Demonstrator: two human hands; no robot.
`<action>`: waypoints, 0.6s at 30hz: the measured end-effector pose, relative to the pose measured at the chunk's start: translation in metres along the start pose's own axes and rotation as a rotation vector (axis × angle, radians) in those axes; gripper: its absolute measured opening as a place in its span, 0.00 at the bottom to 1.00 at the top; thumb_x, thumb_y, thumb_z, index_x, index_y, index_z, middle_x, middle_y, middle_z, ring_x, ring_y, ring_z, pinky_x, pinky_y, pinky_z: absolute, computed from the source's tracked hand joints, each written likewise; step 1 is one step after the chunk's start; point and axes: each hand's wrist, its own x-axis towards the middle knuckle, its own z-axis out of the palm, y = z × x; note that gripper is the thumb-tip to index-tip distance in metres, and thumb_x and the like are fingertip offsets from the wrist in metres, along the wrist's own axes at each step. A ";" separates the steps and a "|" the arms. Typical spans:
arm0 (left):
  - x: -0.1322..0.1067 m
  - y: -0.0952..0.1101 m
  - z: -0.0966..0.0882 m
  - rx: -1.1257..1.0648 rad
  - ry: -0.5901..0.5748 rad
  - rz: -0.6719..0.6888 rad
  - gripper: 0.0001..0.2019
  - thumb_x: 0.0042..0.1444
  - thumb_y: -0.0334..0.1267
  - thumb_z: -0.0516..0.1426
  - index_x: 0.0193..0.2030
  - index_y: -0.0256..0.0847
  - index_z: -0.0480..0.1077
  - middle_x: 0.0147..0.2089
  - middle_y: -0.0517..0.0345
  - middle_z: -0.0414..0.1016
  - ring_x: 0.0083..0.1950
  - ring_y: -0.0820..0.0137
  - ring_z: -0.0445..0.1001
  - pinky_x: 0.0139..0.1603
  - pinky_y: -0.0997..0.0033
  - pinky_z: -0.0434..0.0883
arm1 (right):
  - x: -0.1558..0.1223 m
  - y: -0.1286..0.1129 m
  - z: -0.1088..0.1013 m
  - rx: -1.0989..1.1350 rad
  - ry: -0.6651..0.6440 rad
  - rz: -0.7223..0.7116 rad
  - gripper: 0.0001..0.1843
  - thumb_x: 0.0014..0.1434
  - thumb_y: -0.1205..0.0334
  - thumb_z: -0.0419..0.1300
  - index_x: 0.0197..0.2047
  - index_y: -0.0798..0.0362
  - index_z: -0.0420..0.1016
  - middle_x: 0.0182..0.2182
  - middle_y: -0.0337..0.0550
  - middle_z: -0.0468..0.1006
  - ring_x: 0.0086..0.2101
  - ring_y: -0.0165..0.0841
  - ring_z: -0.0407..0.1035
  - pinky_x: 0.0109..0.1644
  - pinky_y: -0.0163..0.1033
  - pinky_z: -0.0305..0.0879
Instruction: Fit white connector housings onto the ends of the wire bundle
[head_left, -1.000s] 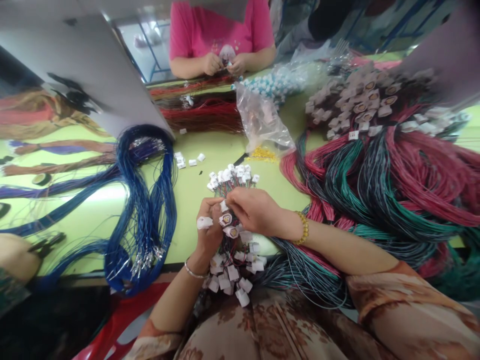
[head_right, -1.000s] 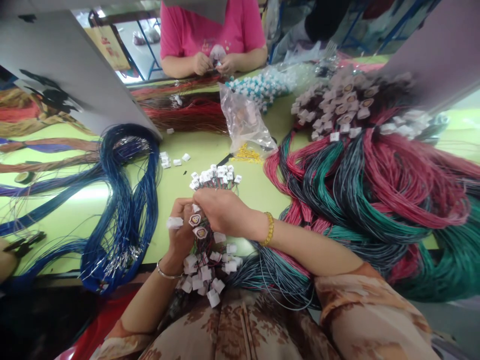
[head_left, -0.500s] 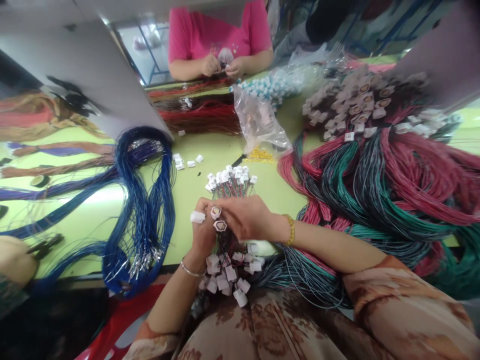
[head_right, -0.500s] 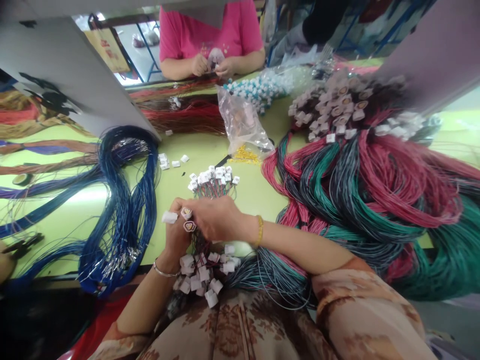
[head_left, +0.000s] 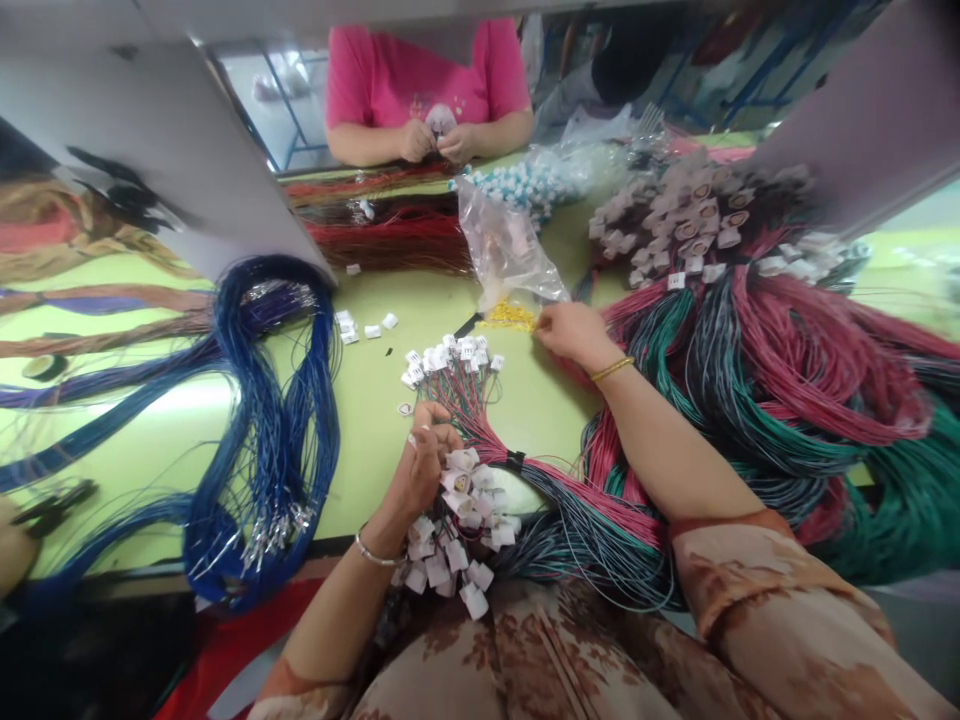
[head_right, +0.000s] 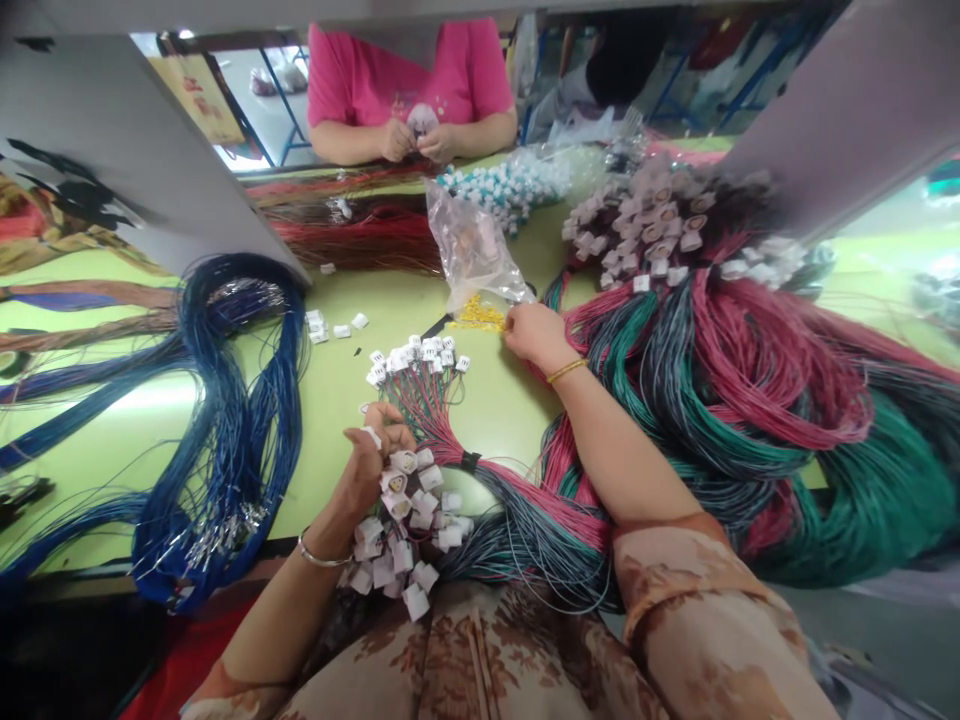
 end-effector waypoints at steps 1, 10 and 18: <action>0.000 0.000 0.001 -0.002 0.016 -0.019 0.33 0.53 0.76 0.45 0.43 0.45 0.56 0.21 0.68 0.66 0.17 0.75 0.57 0.19 0.75 0.52 | 0.001 -0.002 0.003 -0.001 -0.004 0.014 0.15 0.60 0.66 0.58 0.46 0.57 0.82 0.44 0.58 0.83 0.45 0.46 0.75 0.46 0.41 0.65; -0.003 0.018 -0.001 0.183 0.027 0.165 0.19 0.55 0.55 0.61 0.30 0.42 0.61 0.22 0.67 0.61 0.23 0.75 0.59 0.24 0.74 0.57 | 0.004 0.000 0.010 0.156 0.073 -0.056 0.12 0.60 0.69 0.55 0.41 0.59 0.80 0.41 0.56 0.83 0.41 0.41 0.74 0.45 0.40 0.64; 0.004 0.004 -0.001 -0.166 -0.030 -0.012 0.38 0.47 0.82 0.41 0.36 0.46 0.59 0.19 0.68 0.57 0.18 0.75 0.51 0.16 0.74 0.47 | 0.004 0.000 0.008 1.135 -0.146 0.046 0.04 0.57 0.66 0.64 0.32 0.57 0.74 0.22 0.38 0.73 0.23 0.26 0.66 0.32 0.34 0.64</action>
